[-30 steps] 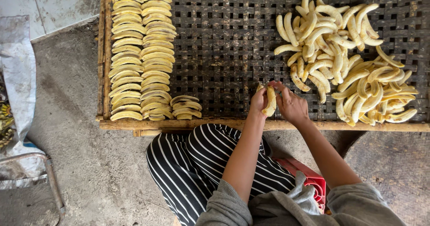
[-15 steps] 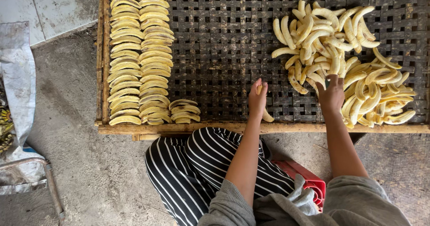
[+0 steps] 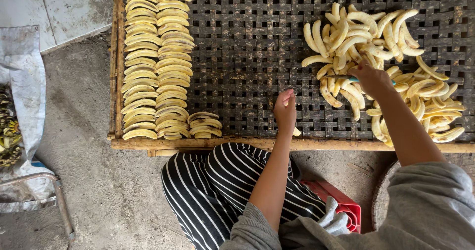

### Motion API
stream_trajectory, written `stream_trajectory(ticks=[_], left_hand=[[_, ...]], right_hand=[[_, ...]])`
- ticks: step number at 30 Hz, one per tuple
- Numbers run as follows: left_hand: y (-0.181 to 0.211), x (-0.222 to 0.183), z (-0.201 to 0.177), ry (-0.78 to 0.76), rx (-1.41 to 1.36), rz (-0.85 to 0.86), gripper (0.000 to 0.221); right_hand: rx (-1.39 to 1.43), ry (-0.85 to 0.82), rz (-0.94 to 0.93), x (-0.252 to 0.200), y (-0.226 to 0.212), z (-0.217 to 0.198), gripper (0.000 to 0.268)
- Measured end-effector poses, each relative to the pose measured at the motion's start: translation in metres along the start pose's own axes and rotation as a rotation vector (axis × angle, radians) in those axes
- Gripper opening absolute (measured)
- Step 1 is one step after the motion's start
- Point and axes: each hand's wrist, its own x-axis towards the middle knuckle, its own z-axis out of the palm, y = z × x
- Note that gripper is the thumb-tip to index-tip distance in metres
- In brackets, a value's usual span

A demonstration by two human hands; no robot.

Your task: The person arranges peeled banana slices in neat rows on a large wooden drying rack by hand, picking them up from a pile and placing them individually.

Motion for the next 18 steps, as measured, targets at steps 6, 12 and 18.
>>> stream_trajectory(ticks=[6,12,18], left_hand=[[0.001,0.002,0.000,0.021,-0.027,0.029,0.028],[0.052,0.001,0.003,-0.226,-0.241,-0.001,0.049],[0.082,-0.015,0.007,-0.377,-0.804,-0.128,0.056]], right_hand=[[-0.035,0.027,-0.110,-0.009,-0.013,-0.017,0.041],[0.865,0.024,0.089,-0.079,-0.090,-0.113,0.060],[1.387,0.003,0.160,-0.125,-0.191,-0.113,0.042]])
